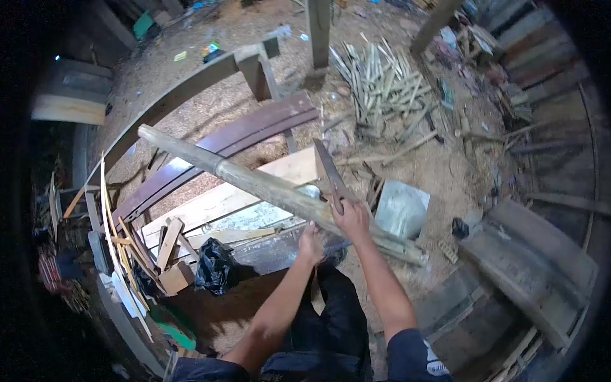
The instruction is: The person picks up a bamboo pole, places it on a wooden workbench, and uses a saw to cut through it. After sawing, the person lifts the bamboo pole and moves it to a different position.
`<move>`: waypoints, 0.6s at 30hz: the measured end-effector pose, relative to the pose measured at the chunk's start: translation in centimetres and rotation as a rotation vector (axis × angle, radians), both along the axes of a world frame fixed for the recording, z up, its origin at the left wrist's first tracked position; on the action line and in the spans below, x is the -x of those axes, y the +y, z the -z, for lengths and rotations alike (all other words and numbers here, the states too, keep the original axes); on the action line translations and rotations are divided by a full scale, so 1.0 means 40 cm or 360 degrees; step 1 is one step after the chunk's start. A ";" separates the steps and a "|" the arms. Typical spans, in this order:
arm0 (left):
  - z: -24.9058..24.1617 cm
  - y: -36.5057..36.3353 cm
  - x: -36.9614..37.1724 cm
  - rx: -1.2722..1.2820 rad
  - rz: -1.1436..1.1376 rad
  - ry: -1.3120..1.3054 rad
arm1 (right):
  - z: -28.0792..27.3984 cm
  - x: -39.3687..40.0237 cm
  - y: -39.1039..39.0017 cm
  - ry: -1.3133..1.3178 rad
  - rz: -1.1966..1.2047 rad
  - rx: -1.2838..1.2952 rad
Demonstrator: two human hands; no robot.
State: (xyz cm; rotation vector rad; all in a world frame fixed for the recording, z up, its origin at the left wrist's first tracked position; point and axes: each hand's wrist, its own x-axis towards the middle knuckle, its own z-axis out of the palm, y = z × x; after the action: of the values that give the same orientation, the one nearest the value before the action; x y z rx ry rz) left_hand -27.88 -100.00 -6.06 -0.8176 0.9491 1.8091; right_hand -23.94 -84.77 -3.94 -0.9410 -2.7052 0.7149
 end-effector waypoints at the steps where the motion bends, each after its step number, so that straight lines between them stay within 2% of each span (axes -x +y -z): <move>1: 0.059 -0.015 -0.007 -0.0044 0.0243 0.0123 | 0.016 -0.001 0.015 -0.0018 0.0034 0.0011; 3: 0.140 -0.021 -0.001 -0.0128 0.0402 0.0137 | 0.051 -0.007 0.054 0.0172 0.0003 0.0016; 5: 0.155 0.016 0.025 0.0020 0.0727 0.0274 | 0.109 -0.026 0.088 0.0170 0.0022 -0.0070; 6: 0.164 0.032 0.023 0.0152 0.0693 0.0332 | 0.119 -0.036 0.105 0.0181 -0.0036 -0.0067; 8: 0.082 0.065 0.131 0.0546 0.1782 0.0894 | 0.174 -0.060 0.153 0.0187 -0.0050 -0.0025; 9: 0.165 0.034 0.169 0.0807 0.1827 0.1626 | 0.190 -0.061 0.181 0.0197 -0.0081 -0.0074; 10: 0.133 0.038 0.198 0.0950 0.1399 0.1925 | 0.203 -0.070 0.198 0.0208 -0.0115 -0.0124; 11: 0.127 0.036 0.258 0.1085 0.1372 0.2344 | 0.213 -0.078 0.205 0.0207 -0.0100 -0.0101; 13: 0.066 0.048 0.374 0.1311 0.1796 0.3133 | 0.228 -0.080 0.225 0.0364 -0.0134 -0.0126; 15: 0.066 0.053 0.460 0.1279 0.2376 0.3160 | 0.243 -0.083 0.236 0.0309 -0.0164 -0.0091; 16: 0.110 0.041 0.503 0.1358 0.2761 0.3105 | 0.251 -0.081 0.240 0.0292 -0.0181 -0.0077; 18: 0.143 0.043 0.545 0.1118 0.2792 0.3235 | 0.264 -0.083 0.244 0.0275 -0.0202 -0.0050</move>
State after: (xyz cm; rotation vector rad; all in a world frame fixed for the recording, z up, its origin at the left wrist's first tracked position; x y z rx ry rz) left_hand -49.66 -98.30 -11.78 1.6780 2.2190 -0.0153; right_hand -20.62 -75.01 -14.51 -0.6713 -2.6327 0.7382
